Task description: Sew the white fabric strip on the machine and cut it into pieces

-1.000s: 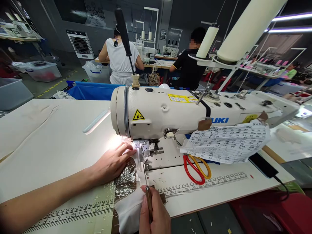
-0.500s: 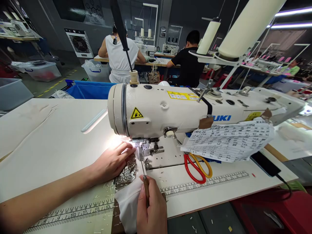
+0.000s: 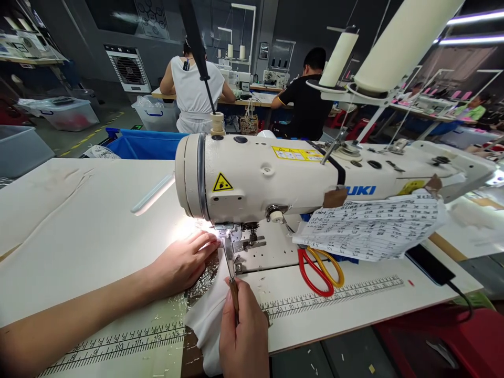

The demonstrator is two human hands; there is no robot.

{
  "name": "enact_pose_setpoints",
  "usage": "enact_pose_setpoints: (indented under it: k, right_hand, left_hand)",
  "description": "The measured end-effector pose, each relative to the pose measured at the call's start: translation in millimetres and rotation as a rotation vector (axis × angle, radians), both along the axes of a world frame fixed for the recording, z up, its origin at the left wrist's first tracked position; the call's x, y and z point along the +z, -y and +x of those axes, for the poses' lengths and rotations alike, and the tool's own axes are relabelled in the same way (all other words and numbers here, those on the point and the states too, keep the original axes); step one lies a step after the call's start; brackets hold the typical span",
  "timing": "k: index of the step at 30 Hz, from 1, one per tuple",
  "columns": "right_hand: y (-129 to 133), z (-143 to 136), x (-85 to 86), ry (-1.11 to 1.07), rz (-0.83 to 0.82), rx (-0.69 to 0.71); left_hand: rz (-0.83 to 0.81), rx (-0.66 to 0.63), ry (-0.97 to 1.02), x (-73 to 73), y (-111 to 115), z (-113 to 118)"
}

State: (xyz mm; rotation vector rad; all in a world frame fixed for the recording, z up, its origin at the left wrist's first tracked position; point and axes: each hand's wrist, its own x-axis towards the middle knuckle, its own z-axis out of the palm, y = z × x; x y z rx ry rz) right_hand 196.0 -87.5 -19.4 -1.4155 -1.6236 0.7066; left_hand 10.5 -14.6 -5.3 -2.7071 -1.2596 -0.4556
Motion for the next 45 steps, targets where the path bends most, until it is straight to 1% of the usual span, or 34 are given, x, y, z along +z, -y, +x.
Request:
enact_pose_setpoints:
  k: [5,9,12,14,17,20,21,23,26,28,30,31,33,36,39,45]
  right_hand:
    - [-2,2,-1.1,0.065,0.032,0.026]
    - [-1,2,1.0,0.093,0.104,0.1]
    - [-2,-4,9.6,0.09,0.176,0.142]
    - [-2,-11,18.5,0.067,0.24,0.17]
    - [-2,-24,30.6,-0.007,0.344,0.251]
    - [3,-35,32.4,-0.067,0.408,0.309]
    - [6,-36,30.0,-0.067,0.423,0.314]
    - [11,-35,21.5,-0.038,0.449,0.302]
    - [14,-22,5.4,0.093,0.42,0.201]
    - [11,-11,-3.3,0.211,0.38,0.086]
    - [3,-1,-8.1,0.323,0.368,-0.005]
    - [-1,2,-8.9,0.371,0.375,-0.02]
    - [-11,4,-8.1,0.447,0.394,-0.006]
    - [-22,0,-3.7,0.501,0.409,0.031]
    - [-27,-4,-0.4,0.506,0.435,0.018]
    - [-26,-5,-2.0,0.481,0.432,0.003]
  left_hand:
    - [-0.034,0.025,-0.023,-1.4,-1,0]
    - [-0.058,0.027,-0.019,-2.0,0,0]
    - [-0.07,0.048,-0.013,-1.0,1,2]
    - [-0.078,0.05,-0.063,0.6,-1,5]
    - [-0.069,0.043,-0.161,3.0,-8,10]
    - [-0.05,0.067,-0.183,2.3,-14,13]
    - [-0.051,0.083,-0.15,1.0,-15,12]
    - [-0.067,0.126,-0.02,-3.1,-16,9]
    - [-0.115,0.185,0.201,-9.7,-16,1]
    - [-0.213,0.191,0.361,-12.3,-17,-3]
    - [-0.372,0.184,0.575,-13.0,-19,-4]
    - [-0.45,0.176,0.665,-12.9,-20,-5]
    - [-0.554,0.161,0.773,-12.8,-21,-6]
    - [-0.624,0.157,0.844,-14.6,-23,-8]
    - [-0.664,0.158,0.865,-17.9,-24,-11]
    - [-0.665,0.161,0.849,-19.6,-26,-12]
